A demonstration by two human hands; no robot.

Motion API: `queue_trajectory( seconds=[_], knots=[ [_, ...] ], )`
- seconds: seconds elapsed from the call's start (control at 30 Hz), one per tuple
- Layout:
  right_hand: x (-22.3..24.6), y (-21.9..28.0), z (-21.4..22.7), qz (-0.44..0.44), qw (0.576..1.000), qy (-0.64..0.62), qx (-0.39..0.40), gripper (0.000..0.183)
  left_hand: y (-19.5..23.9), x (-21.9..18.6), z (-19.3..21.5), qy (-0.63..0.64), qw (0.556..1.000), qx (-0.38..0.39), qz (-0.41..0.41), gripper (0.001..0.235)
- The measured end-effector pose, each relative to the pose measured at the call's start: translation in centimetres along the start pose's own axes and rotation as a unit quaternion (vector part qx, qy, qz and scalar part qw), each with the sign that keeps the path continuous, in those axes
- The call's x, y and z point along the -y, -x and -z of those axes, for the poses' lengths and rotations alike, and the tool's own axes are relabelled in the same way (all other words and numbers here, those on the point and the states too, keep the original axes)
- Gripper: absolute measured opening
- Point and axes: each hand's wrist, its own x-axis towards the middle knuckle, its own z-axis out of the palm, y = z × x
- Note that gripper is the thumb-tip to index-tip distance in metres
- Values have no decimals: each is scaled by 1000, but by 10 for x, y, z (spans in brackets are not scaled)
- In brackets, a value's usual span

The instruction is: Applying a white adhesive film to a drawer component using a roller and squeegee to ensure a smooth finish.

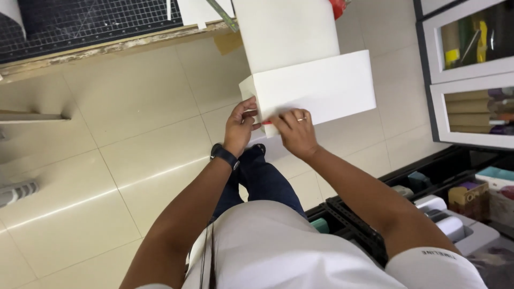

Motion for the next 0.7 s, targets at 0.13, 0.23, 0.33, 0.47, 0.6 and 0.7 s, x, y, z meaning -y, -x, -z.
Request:
queue_trajectory(
  seconds=[0.13, 0.23, 0.33, 0.47, 0.6, 0.7],
  knots=[
    [-13, -54, -4, 21, 999, 21, -32, 20, -9, 9, 0, 3, 1000, 9, -18, 61],
    [-5, -46, -2, -10, 998, 39, -57, 20, 0, 5, 2, 2, 1000, 13, 2, 62],
    [-2, -16, 12, 27, 999, 21, -38, 19, -7, 3, 1, -3, 1000, 15, -9, 63],
    [-10, -28, 4, 24, 999, 28, -39, 18, -4, 9, 0, 1, 1000, 18, -5, 67],
    [-8, -9, 3, 28, 998, 31, -38, 15, -12, 9, 3, -7, 1000, 17, -24, 67],
    [-8, -6, 15, 58, 998, 11, -30, 14, -10, 12, 3, -5, 1000, 16, -15, 67]
  ],
)
